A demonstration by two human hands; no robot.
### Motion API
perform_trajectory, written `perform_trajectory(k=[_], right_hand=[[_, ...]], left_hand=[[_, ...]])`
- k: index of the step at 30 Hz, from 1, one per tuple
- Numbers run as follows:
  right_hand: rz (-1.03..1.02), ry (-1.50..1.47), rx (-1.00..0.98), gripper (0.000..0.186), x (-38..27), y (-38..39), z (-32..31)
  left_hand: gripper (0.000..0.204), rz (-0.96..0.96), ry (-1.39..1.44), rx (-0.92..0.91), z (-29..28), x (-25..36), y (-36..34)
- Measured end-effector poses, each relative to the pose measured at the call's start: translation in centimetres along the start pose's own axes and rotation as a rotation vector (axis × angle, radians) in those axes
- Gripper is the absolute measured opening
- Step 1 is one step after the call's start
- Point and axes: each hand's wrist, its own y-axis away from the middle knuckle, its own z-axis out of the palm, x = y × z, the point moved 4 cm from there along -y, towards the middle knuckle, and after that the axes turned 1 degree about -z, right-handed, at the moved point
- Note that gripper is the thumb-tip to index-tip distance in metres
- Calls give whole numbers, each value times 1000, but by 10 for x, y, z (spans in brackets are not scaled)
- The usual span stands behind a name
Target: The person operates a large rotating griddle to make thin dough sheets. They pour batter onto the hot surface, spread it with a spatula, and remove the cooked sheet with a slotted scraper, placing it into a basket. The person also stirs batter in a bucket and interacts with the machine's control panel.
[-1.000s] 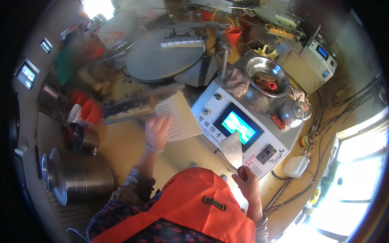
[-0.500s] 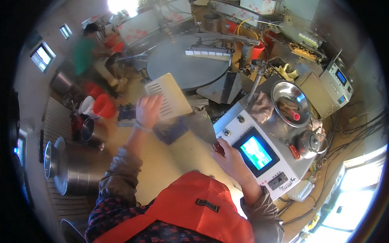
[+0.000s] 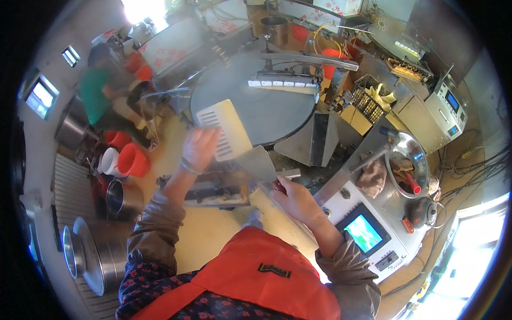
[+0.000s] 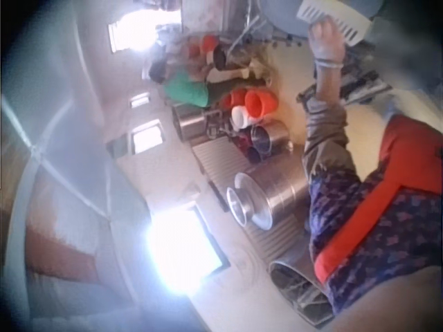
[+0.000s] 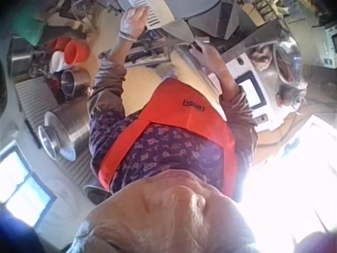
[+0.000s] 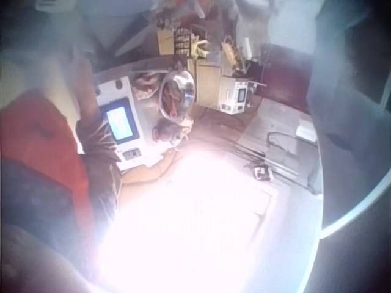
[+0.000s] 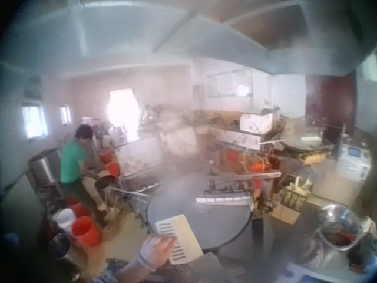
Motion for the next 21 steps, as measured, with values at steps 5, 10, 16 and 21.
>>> perform_trajectory(k=[5,10,16,21], right_hand=[[124,-40,-11,27,-15,-84,15],[274,-206,-80,23,-25,-155,20],[440,-239,-167,21,-19,-229,14],[475,-261,-158,20,2,-285,-4]], left_hand=[[28,69,111,-23,38,-61,0],[31,144,194,-18,66,-93,6],[32,172,288,41,85,-109,10],[33,89,381,42,99,-117,16]])
